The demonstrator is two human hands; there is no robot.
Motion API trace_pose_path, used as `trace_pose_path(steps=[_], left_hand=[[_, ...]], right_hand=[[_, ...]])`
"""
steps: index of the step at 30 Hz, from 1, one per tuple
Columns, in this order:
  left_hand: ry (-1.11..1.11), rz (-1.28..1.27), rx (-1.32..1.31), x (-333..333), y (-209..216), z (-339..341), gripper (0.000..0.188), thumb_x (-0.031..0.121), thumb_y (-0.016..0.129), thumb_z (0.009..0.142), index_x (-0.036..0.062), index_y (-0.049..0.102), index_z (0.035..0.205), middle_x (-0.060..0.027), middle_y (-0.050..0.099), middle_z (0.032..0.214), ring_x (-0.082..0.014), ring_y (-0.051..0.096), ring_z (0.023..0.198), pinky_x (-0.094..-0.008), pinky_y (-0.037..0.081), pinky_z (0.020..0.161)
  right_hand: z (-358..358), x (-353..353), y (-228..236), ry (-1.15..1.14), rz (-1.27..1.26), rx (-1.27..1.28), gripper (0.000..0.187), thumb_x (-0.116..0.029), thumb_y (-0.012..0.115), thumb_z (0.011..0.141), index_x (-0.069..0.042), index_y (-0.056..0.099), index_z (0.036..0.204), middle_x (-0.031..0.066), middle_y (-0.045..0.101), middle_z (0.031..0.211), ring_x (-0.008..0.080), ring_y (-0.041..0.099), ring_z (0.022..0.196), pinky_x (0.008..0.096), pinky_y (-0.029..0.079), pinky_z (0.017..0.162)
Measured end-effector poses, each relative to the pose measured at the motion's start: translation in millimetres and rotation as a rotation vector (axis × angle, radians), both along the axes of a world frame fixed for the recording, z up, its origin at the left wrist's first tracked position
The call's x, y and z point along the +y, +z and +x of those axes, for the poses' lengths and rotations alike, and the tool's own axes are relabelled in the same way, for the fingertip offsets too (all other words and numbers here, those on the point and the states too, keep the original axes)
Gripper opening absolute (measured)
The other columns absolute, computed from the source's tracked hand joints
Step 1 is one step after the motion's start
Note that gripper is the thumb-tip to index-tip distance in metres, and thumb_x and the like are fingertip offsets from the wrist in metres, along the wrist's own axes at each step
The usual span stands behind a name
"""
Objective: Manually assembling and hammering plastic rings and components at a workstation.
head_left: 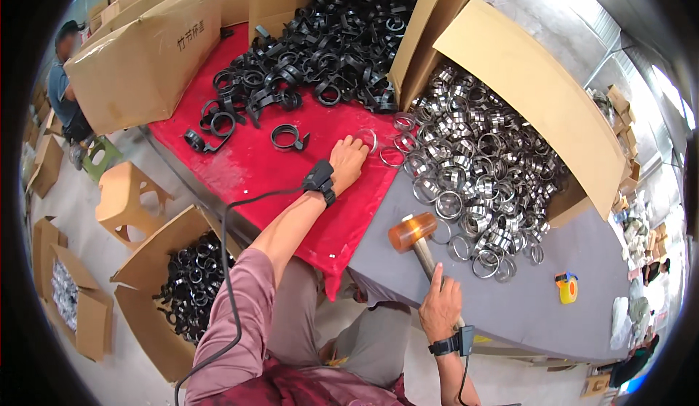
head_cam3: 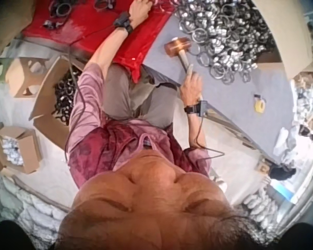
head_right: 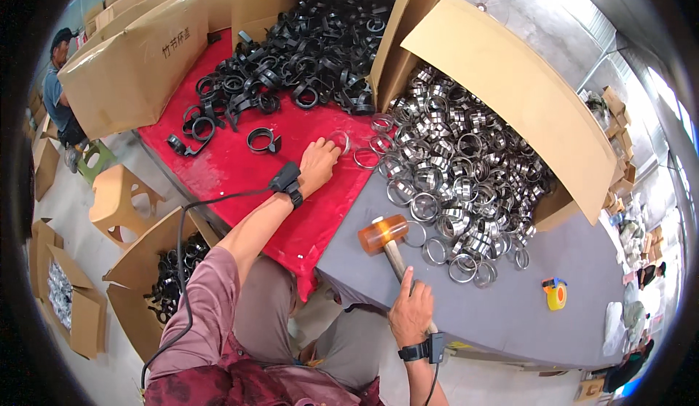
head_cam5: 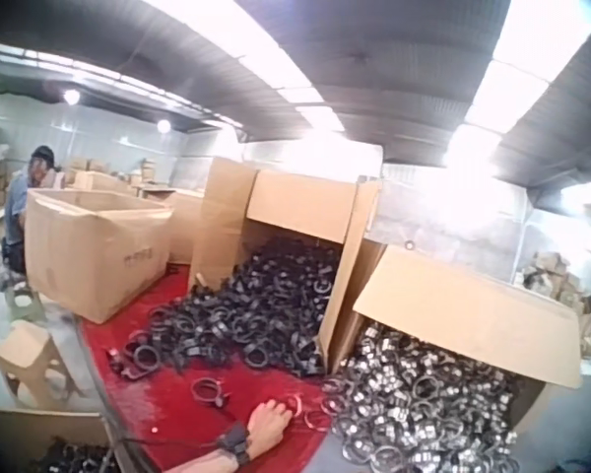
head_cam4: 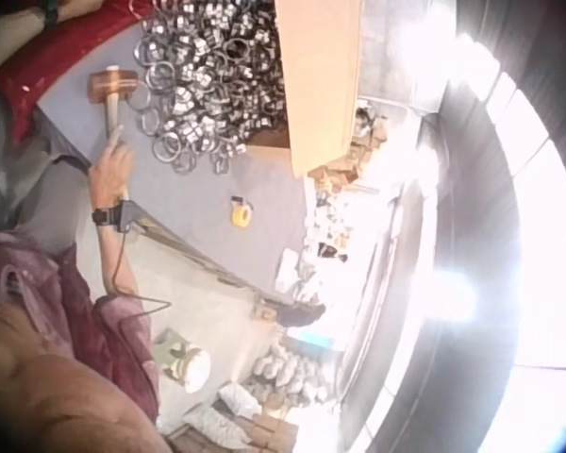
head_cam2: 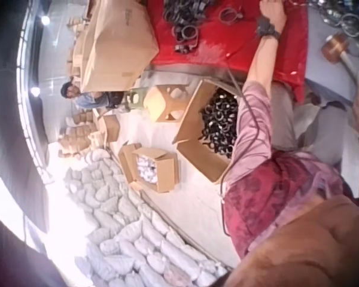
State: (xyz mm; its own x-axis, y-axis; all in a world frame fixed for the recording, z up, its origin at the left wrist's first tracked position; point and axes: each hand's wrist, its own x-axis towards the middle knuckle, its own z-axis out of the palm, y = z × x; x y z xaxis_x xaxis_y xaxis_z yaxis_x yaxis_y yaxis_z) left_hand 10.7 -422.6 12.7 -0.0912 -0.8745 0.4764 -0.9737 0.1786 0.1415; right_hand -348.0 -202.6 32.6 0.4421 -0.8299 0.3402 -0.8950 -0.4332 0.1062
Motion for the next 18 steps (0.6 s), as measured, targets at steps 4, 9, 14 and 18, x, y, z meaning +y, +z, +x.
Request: trace_pose_path(steps=[4,9,14,18], left_hand=[[-0.12,-0.221,0.116,46,1,2,0.008,0.007,0.069,0.082,0.0073,0.066,0.089,-0.0079,0.062,0.092,-0.0292,0.057,0.092,-0.0426,0.047,0.076],[-0.305,-0.227,-0.013,160,45,-21,0.016,0.008,0.068,0.081,0.0051,0.069,0.097,-0.0074,0.06,0.09,-0.0267,0.056,0.089,-0.0393,0.046,0.074],[-0.687,-0.182,-0.092,239,76,-46,0.032,0.009,0.067,0.077,0.0015,0.069,0.109,-0.0055,0.062,0.092,-0.0216,0.058,0.086,-0.0348,0.047,0.071],[-0.859,-0.108,-0.067,272,88,-57,0.034,0.012,0.067,0.077,0.0022,0.069,0.11,-0.0042,0.063,0.095,-0.0205,0.059,0.087,-0.0345,0.048,0.071]], right_hand=[[0,6,2,-0.03,0.036,-0.05,0.07,-0.002,0.061,0.085,0.004,0.041,0.151,0.0199,0.056,0.107,0.0359,0.054,0.093,0.047,0.047,0.08],[8,2,14,0.076,-0.082,-0.292,0.073,-0.005,0.07,0.083,0.001,0.043,0.151,0.0253,0.052,0.133,0.044,0.051,0.12,0.0495,0.043,0.101],[48,5,59,0.393,0.616,-1.11,0.092,-0.012,0.083,0.079,0.0,0.035,0.157,0.0227,0.041,0.154,0.0377,0.042,0.142,0.0528,0.037,0.115],[53,11,42,0.592,1.278,-1.479,0.101,-0.005,0.085,0.079,0.001,0.026,0.16,0.0186,0.035,0.161,0.0312,0.036,0.149,0.0492,0.042,0.117]])
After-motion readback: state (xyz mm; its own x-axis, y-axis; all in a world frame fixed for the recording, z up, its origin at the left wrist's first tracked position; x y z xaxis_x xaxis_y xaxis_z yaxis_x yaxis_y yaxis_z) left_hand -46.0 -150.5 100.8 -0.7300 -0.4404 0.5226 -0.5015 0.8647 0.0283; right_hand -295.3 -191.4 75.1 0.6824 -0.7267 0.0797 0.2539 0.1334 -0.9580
